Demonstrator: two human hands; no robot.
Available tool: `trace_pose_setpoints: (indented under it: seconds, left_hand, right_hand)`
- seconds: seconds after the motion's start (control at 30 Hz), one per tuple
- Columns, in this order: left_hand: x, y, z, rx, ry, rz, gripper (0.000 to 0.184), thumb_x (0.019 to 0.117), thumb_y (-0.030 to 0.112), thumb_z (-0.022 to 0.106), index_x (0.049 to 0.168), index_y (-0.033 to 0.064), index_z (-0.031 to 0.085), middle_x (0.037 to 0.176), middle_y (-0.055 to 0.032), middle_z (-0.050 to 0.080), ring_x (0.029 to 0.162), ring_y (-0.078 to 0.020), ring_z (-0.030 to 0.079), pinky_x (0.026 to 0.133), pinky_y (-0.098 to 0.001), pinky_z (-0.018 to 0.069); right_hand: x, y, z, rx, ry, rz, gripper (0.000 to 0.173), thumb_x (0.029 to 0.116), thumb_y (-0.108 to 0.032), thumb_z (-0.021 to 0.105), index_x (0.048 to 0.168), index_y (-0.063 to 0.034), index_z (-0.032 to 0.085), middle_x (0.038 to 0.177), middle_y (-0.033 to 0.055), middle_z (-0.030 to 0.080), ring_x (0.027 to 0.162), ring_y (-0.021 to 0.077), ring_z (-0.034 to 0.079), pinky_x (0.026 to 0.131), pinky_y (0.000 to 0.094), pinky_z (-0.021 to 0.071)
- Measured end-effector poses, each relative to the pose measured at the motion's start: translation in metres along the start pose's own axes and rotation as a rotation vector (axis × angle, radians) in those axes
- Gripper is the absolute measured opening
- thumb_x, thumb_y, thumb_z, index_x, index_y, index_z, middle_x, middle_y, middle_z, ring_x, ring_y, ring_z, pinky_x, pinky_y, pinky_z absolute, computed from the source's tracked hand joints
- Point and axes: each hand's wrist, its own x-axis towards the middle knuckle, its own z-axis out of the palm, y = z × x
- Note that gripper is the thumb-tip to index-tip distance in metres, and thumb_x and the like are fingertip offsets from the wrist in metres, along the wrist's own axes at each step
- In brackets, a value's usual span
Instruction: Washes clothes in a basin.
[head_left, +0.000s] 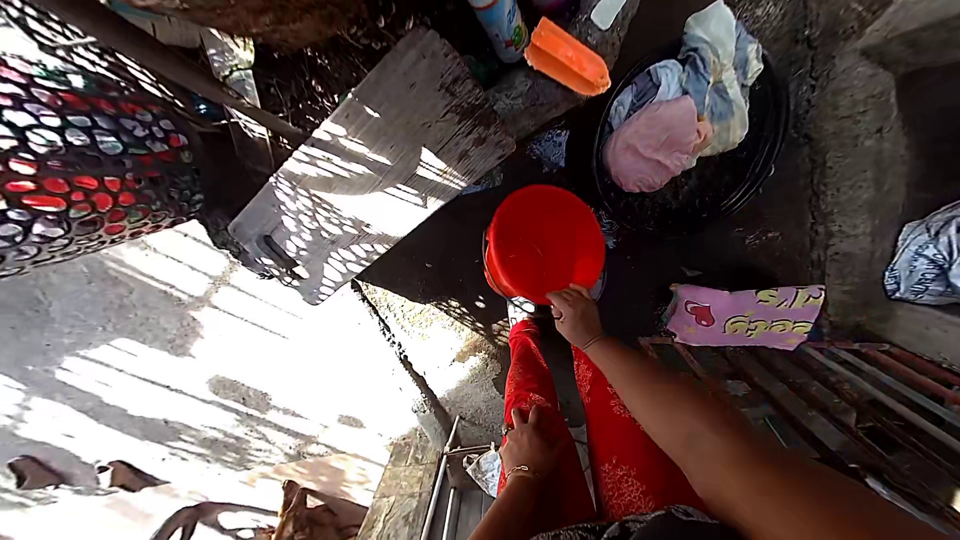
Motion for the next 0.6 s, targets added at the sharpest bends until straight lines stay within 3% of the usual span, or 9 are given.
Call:
trace_pose_setpoints:
  seconds: [0.07,0.13,0.17,0.23,0.3,0.4,0.5,0.6]
  left_hand:
    - [0.002,-0.002,0.001,0.010,0.007,-0.003,0.096,0.0765,0.065,0.076,0.158,0.0316,0.039,0.164,-0.0189,0.031,0.126,-0.0447,0.058,0.092,-0.0630,0.0540]
    - [0.004,-0.004,0.003,0.030,0.008,-0.007,0.096,0.0760,0.067,0.075,0.158,0.0326,0.040,0.165,-0.0173,0.031,0.126,-0.0446,0.057,0.092,-0.0635,0.0534]
    - [0.006,-0.005,0.006,0.040,0.014,-0.005,0.096,0.0755,0.068,0.074,0.158,0.0325,0.040,0.165,-0.0171,0.031,0.124,-0.0440,0.058,0.092,-0.0634,0.0534]
    - [0.010,-0.007,0.010,0.069,0.022,-0.004,0.098,0.0745,0.069,0.074,0.158,0.0333,0.039,0.165,-0.0164,0.030,0.121,-0.0420,0.061,0.091,-0.0623,0.0539]
    - [0.008,-0.006,0.006,0.077,0.028,-0.006,0.096,0.0755,0.068,0.075,0.158,0.0331,0.039,0.165,-0.0170,0.031,0.121,-0.0425,0.061,0.092,-0.0620,0.0539]
    - [0.009,-0.008,0.006,0.095,0.064,0.009,0.098,0.0744,0.069,0.074,0.158,0.0312,0.040,0.163,-0.0183,0.034,0.121,-0.0427,0.061,0.091,-0.0620,0.0545]
    - [0.009,-0.008,0.004,0.103,0.087,0.017,0.097,0.0745,0.068,0.076,0.157,0.0295,0.042,0.161,-0.0204,0.036,0.124,-0.0433,0.060,0.093,-0.0627,0.0542]
    - [0.002,-0.007,-0.003,0.112,0.119,0.022,0.094,0.0738,0.065,0.078,0.154,0.0285,0.045,0.159,-0.0206,0.038,0.126,-0.0437,0.058,0.093,-0.0625,0.0547]
  right_hand:
    - [0.005,-0.004,0.022,-0.024,-0.063,-0.038,0.033,0.0891,0.005,0.056,0.114,-0.0046,0.075,0.118,0.0104,0.076,0.115,0.0316,0.071,0.112,0.0618,0.0400]
    - [0.014,-0.013,0.027,-0.020,-0.403,0.018,0.041,0.0988,0.003,0.047,0.134,-0.0077,0.066,0.145,0.0090,0.062,0.142,0.0313,0.050,0.123,0.0661,0.0176]
    - [0.019,-0.015,0.029,-0.017,-0.562,0.029,0.044,0.1008,0.003,0.044,0.140,-0.0089,0.061,0.151,0.0105,0.056,0.148,0.0327,0.042,0.124,0.0691,0.0081]
    - [0.019,-0.018,0.036,-0.033,-0.741,0.027,0.044,0.1012,0.004,0.045,0.141,-0.0076,0.059,0.148,0.0138,0.057,0.148,0.0365,0.040,0.122,0.0730,-0.0006]
    - [0.013,-0.021,0.038,-0.054,-0.818,0.037,0.039,0.1016,-0.001,0.050,0.139,-0.0056,0.060,0.153,0.0165,0.053,0.153,0.0372,0.033,0.123,0.0705,-0.0041]
    - [-0.004,-0.028,0.020,-0.030,-0.833,0.040,0.055,0.0960,0.000,0.059,0.150,-0.0081,0.051,0.166,0.0188,0.032,0.159,0.0372,0.015,0.124,0.0672,-0.0059]
    - [-0.040,-0.029,-0.018,0.050,-0.744,0.134,0.067,0.0897,-0.004,0.072,0.152,-0.0094,0.049,0.167,0.0176,0.030,0.159,0.0365,0.015,0.125,0.0668,-0.0019]
    - [-0.107,-0.020,-0.077,0.026,-0.680,0.357,0.059,0.0971,-0.020,0.068,0.152,-0.0090,0.050,0.167,0.0181,0.030,0.158,0.0381,0.015,0.122,0.0728,-0.0002]
